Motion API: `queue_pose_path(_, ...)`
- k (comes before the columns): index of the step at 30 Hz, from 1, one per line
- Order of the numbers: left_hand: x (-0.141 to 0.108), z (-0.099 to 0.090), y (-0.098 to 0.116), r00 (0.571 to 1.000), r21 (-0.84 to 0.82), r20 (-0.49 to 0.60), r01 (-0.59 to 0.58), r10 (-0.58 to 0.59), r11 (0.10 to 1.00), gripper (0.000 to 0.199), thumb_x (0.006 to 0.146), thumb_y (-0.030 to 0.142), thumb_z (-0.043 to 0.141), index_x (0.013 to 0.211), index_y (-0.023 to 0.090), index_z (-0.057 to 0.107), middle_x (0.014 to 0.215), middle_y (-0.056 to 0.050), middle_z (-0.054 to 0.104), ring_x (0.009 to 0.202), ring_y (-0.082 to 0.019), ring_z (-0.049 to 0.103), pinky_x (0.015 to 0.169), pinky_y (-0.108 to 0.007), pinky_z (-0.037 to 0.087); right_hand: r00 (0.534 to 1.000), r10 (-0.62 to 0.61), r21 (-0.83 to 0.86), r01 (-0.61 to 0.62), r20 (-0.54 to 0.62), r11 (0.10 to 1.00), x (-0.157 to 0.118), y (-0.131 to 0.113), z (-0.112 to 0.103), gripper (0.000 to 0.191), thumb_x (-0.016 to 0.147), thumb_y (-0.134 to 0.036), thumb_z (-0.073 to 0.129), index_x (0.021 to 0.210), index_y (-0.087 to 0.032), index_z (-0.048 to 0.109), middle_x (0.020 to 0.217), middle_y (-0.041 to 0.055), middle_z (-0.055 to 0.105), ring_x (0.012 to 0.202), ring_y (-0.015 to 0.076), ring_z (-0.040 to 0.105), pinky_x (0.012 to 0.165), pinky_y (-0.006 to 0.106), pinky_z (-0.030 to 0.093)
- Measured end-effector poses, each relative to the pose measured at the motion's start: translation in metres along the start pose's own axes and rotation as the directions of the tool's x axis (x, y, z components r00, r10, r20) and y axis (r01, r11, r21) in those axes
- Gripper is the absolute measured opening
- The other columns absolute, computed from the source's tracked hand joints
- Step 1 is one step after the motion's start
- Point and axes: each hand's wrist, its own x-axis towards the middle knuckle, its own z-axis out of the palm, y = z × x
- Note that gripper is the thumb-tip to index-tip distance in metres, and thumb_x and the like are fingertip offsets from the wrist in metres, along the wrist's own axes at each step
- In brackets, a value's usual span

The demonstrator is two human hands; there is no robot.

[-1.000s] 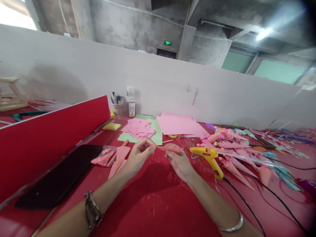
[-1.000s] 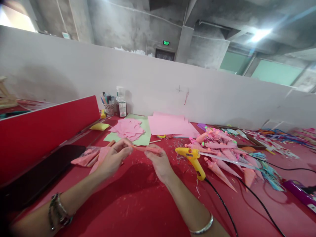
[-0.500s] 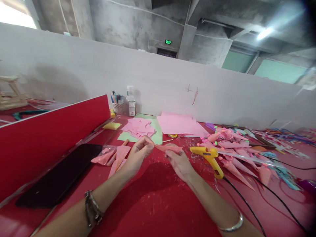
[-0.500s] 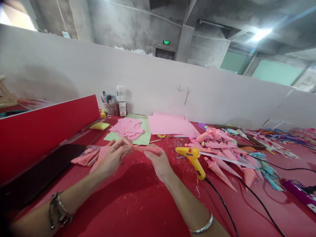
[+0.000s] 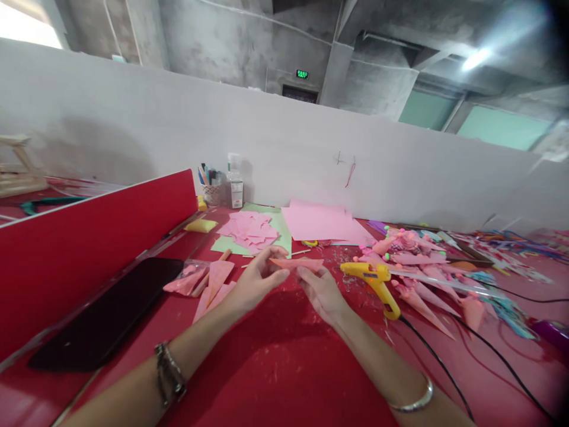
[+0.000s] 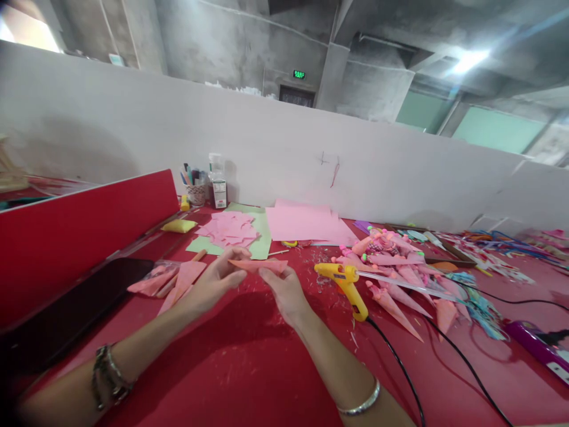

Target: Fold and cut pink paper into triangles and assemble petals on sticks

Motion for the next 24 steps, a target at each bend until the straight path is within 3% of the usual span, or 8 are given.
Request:
queue_pose_path(4, -0.001, 0.003, 0.002, 0.997, 0.23, -0.076, 0.02, -0.002, 0.973, 0.019, 0.069, 0.034, 0.059, 0.071, 0.016, 0.055, 0.058, 0.005, 0.048, 0.05, -0.008, 0.039, 0.048, -0.02, 0.03, 0.998, 0.002, -0.053, 0.001, 0.06, 0.999, 0.0, 0.001, 0.0, 0.016, 0.063, -0.031, 0.069, 0.076, -0.02, 0.07, 0.077, 0.0008, 0.068, 0.075, 0.0149, 0.058, 0.079, 0.031, 0.043)
queue_pose_path(8, 0.002, 0.002, 0.004, 0.977, 0.319, -0.206, 0.019, 0.049, 0.948, 0.02, 0.07, 0.035, 0.058, 0.064, 0.015, 0.06, 0.05, 0.005, 0.048, 0.048, -0.009, 0.04, 0.047, -0.02, 0.03, 0.998, 0.017, -0.016, -0.016, 0.063, 1.0, 0.0, 0.001, 0.001, 0.024, 0.064, -0.033, 0.069, 0.082, -0.018, 0.069, 0.084, 0.0036, 0.069, 0.08, 0.0177, 0.06, 0.082, 0.034, 0.043)
queue_pose_path(13, 0.005, -0.006, 0.003, 0.962, 0.343, -0.261, 0.019, 0.076, 0.939, 0.03, 0.075, 0.037, 0.052, 0.055, 0.016, 0.058, 0.041, 0.005, 0.041, 0.043, -0.009, 0.037, 0.046, -0.021, 0.03, 0.999, -0.021, -0.025, 0.021, 0.035, 0.999, 0.001, -0.002, 0.002, 0.02, 0.066, -0.03, 0.068, 0.082, -0.018, 0.069, 0.081, 0.0031, 0.069, 0.078, 0.0167, 0.061, 0.08, 0.032, 0.044)
queue_pose_path(18, 0.01, -0.019, -0.003, 0.921, 0.196, -0.366, -0.062, 0.132, 0.979, 0.041, 0.082, 0.044, 0.036, 0.07, 0.015, 0.063, 0.061, 0.001, 0.055, 0.046, -0.009, 0.041, 0.049, -0.022, 0.034, 1.0, -0.004, -0.036, 0.003, -0.019, 0.999, 0.002, 0.0, -0.001, 0.021, 0.064, -0.032, 0.068, 0.081, -0.019, 0.069, 0.079, 0.002, 0.069, 0.073, 0.0154, 0.06, 0.071, 0.029, 0.046)
queue_pose_path(21, 0.009, -0.019, -0.003, 0.96, 0.336, -0.214, -0.099, 0.178, 0.937, 0.038, 0.081, 0.045, 0.038, 0.076, 0.017, 0.063, 0.069, -0.001, 0.058, 0.055, -0.011, 0.047, 0.055, -0.022, 0.037, 0.999, 0.044, -0.142, -0.046, -0.017, 0.989, 0.0, 0.001, -0.003, 0.024, 0.063, -0.036, 0.068, 0.079, -0.017, 0.069, 0.071, 0.0021, 0.068, 0.066, 0.0158, 0.059, 0.063, 0.028, 0.045)
queue_pose_path(24, 0.004, -0.013, -0.002, 0.987, 0.605, 0.04, -0.15, 0.158, 0.782, 0.029, 0.075, 0.041, 0.053, 0.059, 0.017, 0.058, 0.056, 0.002, 0.054, 0.054, -0.012, 0.046, 0.053, -0.021, 0.033, 0.999, 0.036, -0.28, -0.03, 0.017, 0.96, -0.001, 0.001, -0.004, 0.025, 0.063, -0.037, 0.068, 0.076, -0.016, 0.068, 0.067, 0.0017, 0.066, 0.063, 0.0158, 0.057, 0.061, 0.027, 0.043)
